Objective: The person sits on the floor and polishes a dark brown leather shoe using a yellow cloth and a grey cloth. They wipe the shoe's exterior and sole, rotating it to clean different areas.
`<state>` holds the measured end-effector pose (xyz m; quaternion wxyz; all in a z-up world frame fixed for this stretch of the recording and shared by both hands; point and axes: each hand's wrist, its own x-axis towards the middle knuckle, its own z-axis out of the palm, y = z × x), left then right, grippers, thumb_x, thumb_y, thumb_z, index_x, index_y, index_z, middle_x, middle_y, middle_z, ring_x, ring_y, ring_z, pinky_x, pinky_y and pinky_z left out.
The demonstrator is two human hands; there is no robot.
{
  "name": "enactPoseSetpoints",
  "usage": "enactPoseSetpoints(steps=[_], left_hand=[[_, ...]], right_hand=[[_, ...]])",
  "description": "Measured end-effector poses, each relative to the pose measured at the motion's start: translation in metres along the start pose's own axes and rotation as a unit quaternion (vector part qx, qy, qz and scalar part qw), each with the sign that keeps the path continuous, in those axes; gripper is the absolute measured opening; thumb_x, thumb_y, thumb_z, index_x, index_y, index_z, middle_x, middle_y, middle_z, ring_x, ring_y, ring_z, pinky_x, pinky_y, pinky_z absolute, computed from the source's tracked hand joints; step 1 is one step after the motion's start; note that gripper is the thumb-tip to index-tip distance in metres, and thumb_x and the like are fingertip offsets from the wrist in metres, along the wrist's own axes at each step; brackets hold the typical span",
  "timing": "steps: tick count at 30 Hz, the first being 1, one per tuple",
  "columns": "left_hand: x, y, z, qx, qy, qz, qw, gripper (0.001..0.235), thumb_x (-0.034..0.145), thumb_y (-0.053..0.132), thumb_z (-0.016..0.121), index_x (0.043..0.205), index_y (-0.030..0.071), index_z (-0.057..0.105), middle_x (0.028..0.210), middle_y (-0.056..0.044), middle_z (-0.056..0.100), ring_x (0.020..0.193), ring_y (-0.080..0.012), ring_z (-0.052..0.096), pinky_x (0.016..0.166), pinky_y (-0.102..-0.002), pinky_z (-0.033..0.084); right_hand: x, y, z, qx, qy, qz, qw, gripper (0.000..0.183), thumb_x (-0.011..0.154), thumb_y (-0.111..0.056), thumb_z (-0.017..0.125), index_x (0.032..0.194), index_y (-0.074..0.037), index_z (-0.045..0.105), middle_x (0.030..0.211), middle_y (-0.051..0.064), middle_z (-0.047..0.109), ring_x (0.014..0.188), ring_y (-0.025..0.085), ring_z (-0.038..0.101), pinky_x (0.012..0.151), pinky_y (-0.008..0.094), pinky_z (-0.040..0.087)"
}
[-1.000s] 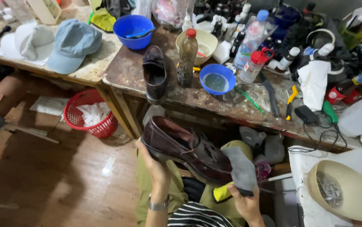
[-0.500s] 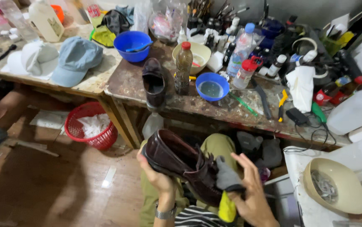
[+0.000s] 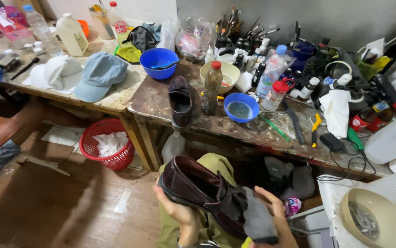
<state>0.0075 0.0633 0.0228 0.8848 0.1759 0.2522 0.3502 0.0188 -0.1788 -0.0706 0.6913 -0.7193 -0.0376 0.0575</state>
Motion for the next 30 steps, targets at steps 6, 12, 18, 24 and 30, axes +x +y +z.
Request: enactPoseSetpoints(steps=[6, 12, 18, 24, 30], left_hand=[[-0.025, 0.025, 0.031, -0.033, 0.051, -0.090, 0.994, 0.070, 0.097, 0.050, 0.021, 0.130, -0.004, 0.053, 0.133, -0.022, 0.057, 0.125, -0.0337, 0.052, 0.108, -0.037, 0.038], [-0.023, 0.034, 0.031, -0.026, -0.002, -0.015, 1.000, 0.063, 0.096, 0.047, 0.025, 0.132, 0.001, 0.051, 0.128, -0.021, 0.058, 0.121, -0.0329, 0.054, 0.104, -0.040, 0.042], [-0.025, 0.048, 0.035, -0.001, 0.057, -0.088, 0.995, 0.066, 0.091, 0.052, 0.028, 0.125, 0.003, 0.054, 0.131, -0.018, 0.057, 0.121, -0.0345, 0.053, 0.104, -0.041, 0.042], [-0.022, 0.051, 0.048, -0.036, 0.045, -0.132, 0.990, 0.068, 0.095, 0.053, 0.027, 0.125, 0.001, 0.057, 0.129, -0.019, 0.060, 0.121, -0.0336, 0.055, 0.105, -0.040, 0.041], [-0.017, 0.046, 0.049, -0.043, 0.029, -0.075, 0.996, 0.060, 0.094, 0.051, 0.031, 0.119, 0.003, 0.057, 0.124, -0.015, 0.060, 0.115, -0.0285, 0.055, 0.101, -0.036, 0.042]], right_hand=[[-0.017, 0.009, 0.030, -0.190, 0.266, -0.205, 0.923, 0.014, 0.071, -0.031, 0.057, 0.068, -0.018, 0.059, 0.070, -0.006, 0.061, 0.066, 0.006, 0.056, 0.061, 0.024, 0.032], [-0.048, -0.092, 0.055, -0.273, 0.107, -0.430, 0.854, 0.042, 0.085, -0.043, 0.052, 0.088, -0.003, 0.065, 0.108, 0.020, 0.064, 0.105, 0.033, 0.064, 0.093, 0.040, 0.047], [-0.071, -0.116, 0.046, -0.352, 0.012, -0.337, 0.873, 0.069, 0.070, -0.068, 0.063, 0.104, -0.008, 0.062, 0.115, 0.013, 0.058, 0.117, 0.034, 0.053, 0.097, 0.047, 0.035], [-0.073, -0.116, 0.053, -0.359, 0.126, -0.434, 0.817, 0.054, 0.091, -0.047, 0.031, 0.068, -0.007, 0.058, 0.076, 0.001, 0.065, 0.081, 0.023, 0.057, 0.082, 0.040, 0.035], [-0.069, -0.138, 0.053, -0.411, -0.023, -0.212, 0.886, 0.087, 0.066, -0.067, 0.066, 0.133, -0.013, 0.053, 0.143, 0.017, 0.044, 0.132, 0.029, 0.039, 0.106, 0.045, 0.024]])
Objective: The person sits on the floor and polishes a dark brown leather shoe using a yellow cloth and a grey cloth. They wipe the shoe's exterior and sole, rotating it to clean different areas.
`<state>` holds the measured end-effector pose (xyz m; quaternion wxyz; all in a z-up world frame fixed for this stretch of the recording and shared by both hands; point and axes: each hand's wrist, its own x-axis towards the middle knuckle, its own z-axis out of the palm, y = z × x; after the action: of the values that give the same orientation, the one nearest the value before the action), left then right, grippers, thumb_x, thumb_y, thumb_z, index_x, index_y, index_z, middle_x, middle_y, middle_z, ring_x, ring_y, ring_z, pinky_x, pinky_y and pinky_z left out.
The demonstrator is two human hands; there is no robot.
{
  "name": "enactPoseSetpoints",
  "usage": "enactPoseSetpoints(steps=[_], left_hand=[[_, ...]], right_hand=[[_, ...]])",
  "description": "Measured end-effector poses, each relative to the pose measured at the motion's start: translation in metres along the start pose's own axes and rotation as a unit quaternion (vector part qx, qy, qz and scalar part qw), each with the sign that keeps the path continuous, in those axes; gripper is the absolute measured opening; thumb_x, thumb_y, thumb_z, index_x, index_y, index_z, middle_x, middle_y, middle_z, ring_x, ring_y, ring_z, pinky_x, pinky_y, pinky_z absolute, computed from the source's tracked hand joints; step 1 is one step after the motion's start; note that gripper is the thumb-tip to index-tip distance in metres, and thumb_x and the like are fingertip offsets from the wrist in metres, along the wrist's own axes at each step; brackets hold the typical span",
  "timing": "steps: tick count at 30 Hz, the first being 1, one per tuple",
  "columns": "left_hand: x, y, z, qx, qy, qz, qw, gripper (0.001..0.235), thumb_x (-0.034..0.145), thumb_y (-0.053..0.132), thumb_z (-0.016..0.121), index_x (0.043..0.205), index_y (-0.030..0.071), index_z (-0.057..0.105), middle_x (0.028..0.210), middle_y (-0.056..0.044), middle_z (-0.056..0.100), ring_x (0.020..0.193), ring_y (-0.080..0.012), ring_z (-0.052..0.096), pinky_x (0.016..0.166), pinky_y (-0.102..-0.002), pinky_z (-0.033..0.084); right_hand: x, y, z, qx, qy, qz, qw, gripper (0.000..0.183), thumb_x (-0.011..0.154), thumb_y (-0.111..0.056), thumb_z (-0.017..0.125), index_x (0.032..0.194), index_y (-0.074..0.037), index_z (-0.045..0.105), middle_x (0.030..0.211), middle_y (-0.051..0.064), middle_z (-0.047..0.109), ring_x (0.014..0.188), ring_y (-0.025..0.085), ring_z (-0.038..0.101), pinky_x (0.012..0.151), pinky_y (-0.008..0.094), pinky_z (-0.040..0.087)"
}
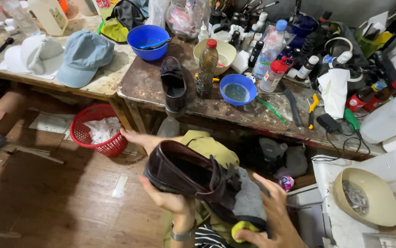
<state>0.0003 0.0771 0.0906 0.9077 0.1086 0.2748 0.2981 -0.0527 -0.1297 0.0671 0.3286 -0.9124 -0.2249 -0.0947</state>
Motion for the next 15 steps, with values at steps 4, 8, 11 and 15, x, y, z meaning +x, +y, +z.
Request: enactPoseSetpoints(steps=[4, 8, 11, 15], left_hand=[[0.024, -0.008, -0.009, 0.041, -0.060, 0.065, 0.995, 0.066, 0.092, 0.045, 0.028, 0.149, 0.012, 0.034, 0.146, -0.006, 0.047, 0.133, -0.0222, 0.044, 0.116, -0.031, 0.029], [0.071, -0.028, -0.063, 0.163, -0.045, 0.210, 0.963, 0.051, 0.102, 0.040, 0.027, 0.121, 0.006, 0.059, 0.119, -0.012, 0.064, 0.113, -0.0211, 0.057, 0.105, -0.033, 0.043], [0.067, -0.017, -0.054, 0.419, -0.062, 0.361, 0.831, 0.040, 0.102, 0.035, 0.023, 0.114, 0.005, 0.047, 0.109, -0.007, 0.047, 0.107, -0.0188, 0.047, 0.097, -0.032, 0.038], [0.083, -0.012, -0.069, 0.437, -0.022, 0.299, 0.848, 0.034, 0.098, 0.037, 0.033, 0.111, 0.009, 0.046, 0.108, -0.008, 0.050, 0.100, -0.0180, 0.050, 0.090, -0.031, 0.041]], right_hand=[[0.014, 0.033, 0.034, 0.055, 0.062, -0.173, 0.982, 0.056, 0.070, -0.055, 0.077, 0.099, -0.009, 0.064, 0.116, 0.008, 0.067, 0.113, 0.032, 0.054, 0.094, 0.050, 0.036], [0.001, 0.087, 0.088, 0.077, 0.033, 0.112, 0.990, 0.068, 0.050, -0.055, 0.088, 0.101, -0.016, 0.068, 0.101, 0.000, 0.056, 0.105, 0.019, 0.047, 0.088, 0.036, 0.042], [0.011, 0.126, 0.122, 0.067, 0.193, -0.048, 0.978, 0.009, 0.078, -0.031, 0.069, 0.072, -0.025, 0.072, 0.082, 0.003, 0.056, 0.081, 0.022, 0.050, 0.075, 0.036, 0.037], [0.021, 0.158, 0.140, 0.133, 0.185, 0.272, 0.935, 0.051, 0.071, -0.035, 0.080, 0.103, 0.001, 0.063, 0.098, 0.015, 0.069, 0.091, 0.023, 0.066, 0.083, 0.035, 0.049]])
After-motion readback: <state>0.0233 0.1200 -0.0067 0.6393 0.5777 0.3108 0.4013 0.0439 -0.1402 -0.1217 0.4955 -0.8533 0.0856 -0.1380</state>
